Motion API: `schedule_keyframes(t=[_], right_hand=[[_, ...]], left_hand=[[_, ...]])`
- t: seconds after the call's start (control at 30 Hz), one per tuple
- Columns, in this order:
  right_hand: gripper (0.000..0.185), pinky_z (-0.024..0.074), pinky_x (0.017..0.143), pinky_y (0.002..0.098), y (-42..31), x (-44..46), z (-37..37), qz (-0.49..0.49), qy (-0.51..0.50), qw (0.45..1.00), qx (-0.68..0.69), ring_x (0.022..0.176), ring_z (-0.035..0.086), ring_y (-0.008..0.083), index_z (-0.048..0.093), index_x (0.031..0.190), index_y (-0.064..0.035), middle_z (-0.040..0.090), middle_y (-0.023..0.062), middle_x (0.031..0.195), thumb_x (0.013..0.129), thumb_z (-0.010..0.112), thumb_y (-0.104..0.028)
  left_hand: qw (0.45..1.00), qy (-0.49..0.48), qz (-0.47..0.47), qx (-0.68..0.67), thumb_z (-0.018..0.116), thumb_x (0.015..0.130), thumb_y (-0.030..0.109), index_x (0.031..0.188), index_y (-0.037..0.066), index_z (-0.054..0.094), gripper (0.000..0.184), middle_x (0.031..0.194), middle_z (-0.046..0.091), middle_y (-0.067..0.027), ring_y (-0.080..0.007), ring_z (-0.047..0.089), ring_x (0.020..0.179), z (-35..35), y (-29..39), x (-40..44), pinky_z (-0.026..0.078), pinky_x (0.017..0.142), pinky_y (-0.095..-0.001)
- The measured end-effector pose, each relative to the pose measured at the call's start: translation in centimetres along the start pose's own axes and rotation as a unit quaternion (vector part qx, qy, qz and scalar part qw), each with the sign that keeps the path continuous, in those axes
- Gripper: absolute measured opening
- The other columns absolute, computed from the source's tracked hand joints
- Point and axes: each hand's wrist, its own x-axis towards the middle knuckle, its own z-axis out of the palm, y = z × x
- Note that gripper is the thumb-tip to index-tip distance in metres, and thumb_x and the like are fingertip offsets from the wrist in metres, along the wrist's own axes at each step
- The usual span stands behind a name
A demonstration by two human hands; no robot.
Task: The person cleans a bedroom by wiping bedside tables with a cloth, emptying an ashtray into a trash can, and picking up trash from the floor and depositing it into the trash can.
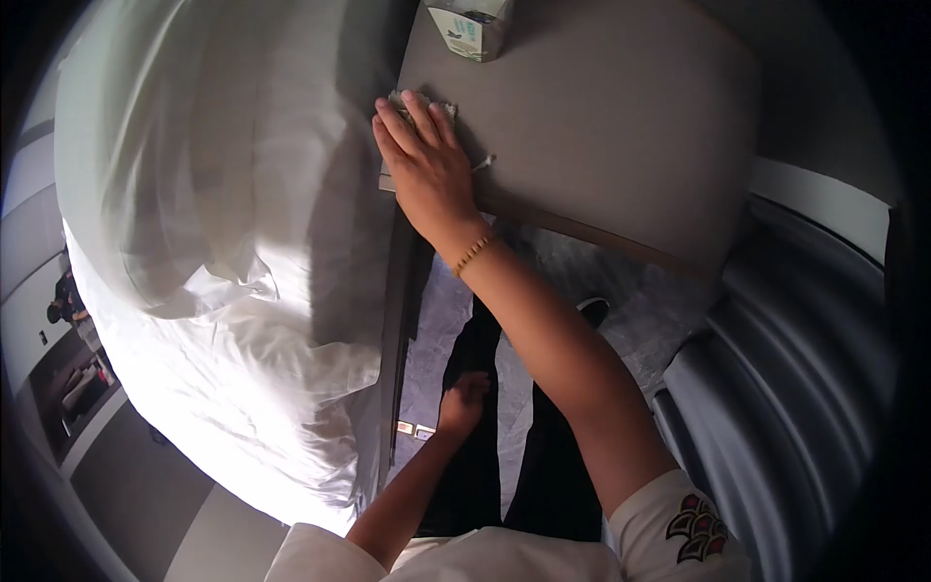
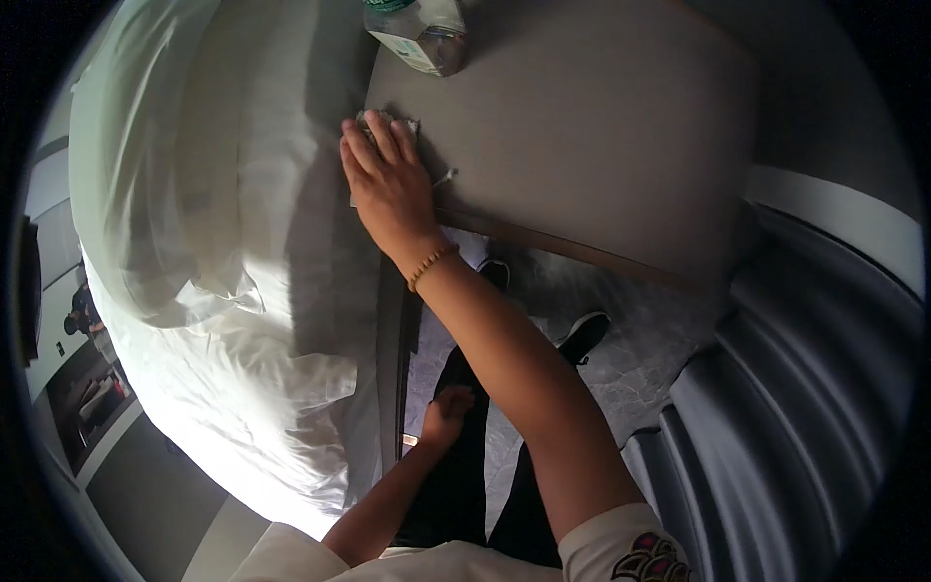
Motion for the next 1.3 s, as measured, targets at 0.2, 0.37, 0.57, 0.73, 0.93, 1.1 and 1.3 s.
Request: schedule_keyframes(t=[0.2,0.37,0.57,0.73,0.93,1.1,1.3], right_hand=[[0.039,0.0307,0.106,0.0458,3.6,-1.2,-2.6,0.021,-0.065,0.996,-0.051,0.127,0.041,0.0295,0.057,0.12,-0.0057,0.05,0.0091,0.132,0.081,0.05,-0.007],[0.061,0.0306,0.109,0.0422,14.5,-7.4,-13.8,0.13,-0.047,0.961,-0.241,0.131,0.039,0.0312,0.051,0.131,-0.0099,0.048,0.0127,0.135,0.074,0.043,0.012],[0.049,0.0285,0.111,0.0421,23.4,-11.1,-18.8,0.102,-0.025,0.94,-0.325,0.131,0.037,0.0329,0.042,0.136,-0.0053,0.042,0.0165,0.14,0.088,0.041,0.004],[0.042,0.0271,0.111,0.0428,22.9,-10.6,-18.9,0.078,-0.037,0.934,-0.346,0.131,0.038,0.0324,0.043,0.135,-0.0045,0.043,0.0162,0.139,0.094,0.036,-0.003],[0.04,0.026,0.112,0.0429,22.2,-10.2,-19.2,0.102,-0.02,0.946,-0.308,0.13,0.039,0.0328,0.045,0.134,-0.0042,0.045,0.0165,0.137,0.096,0.035,-0.006],[0.042,0.0258,0.112,0.0429,23.1,-10.3,-19.8,0.071,-0.035,0.942,-0.326,0.131,0.038,0.0328,0.045,0.135,-0.0055,0.045,0.0168,0.137,0.093,0.037,-0.004],[0.046,0.0244,0.112,0.0435,20.9,-9.4,-19.6,0.146,-0.05,0.939,-0.308,0.132,0.035,0.0336,0.045,0.135,-0.0055,0.042,0.017,0.14,0.09,0.036,-0.001]], left_hand=[[0.999,-0.003,0.007,0.031,0.05,0.089,0.007,0.109,0.005,0.059,0.022,0.098,0.067,-0.0151,-0.0296,0.065,0.092,-0.8,0.9,0.7,0.051,0.079,-0.0373],[0.942,0.097,0.297,0.122,0.045,0.072,-0.011,0.116,0.003,0.058,0.048,0.115,0.058,-0.0202,-0.0394,0.057,0.105,-8.5,14.5,4.5,0.048,0.088,-0.0405],[0.733,0.34,0.483,0.338,0.051,0.086,0.007,0.134,-0.001,0.04,0.05,0.137,0.044,-0.0212,-0.0387,0.043,0.126,-21.3,28.2,15.6,0.035,0.105,-0.0431],[0.646,-0.039,0.501,0.574,0.056,0.088,0.027,0.125,0.004,0.053,0.044,0.134,0.049,-0.0165,-0.033,0.047,0.123,-23.7,26.4,17.1,0.035,0.106,-0.0413],[0.745,0.156,0.573,0.303,0.058,0.086,0.02,0.113,0.001,0.06,0.033,0.121,0.056,-0.0186,-0.0348,0.052,0.113,-27.2,30.5,16.5,0.04,0.099,-0.0412],[0.747,-0.068,0.521,0.407,0.058,0.088,0.023,0.102,0.002,0.065,0.026,0.135,0.047,-0.0178,-0.0338,0.042,0.127,-23.8,28.2,17.3,0.03,0.108,-0.0413],[0.737,0.144,0.492,0.44,0.052,0.089,0.017,0.128,0.0,0.046,0.043,0.138,0.042,-0.0195,-0.0319,0.036,0.133,-16.3,29.8,18.4,0.035,0.106,-0.0398]])
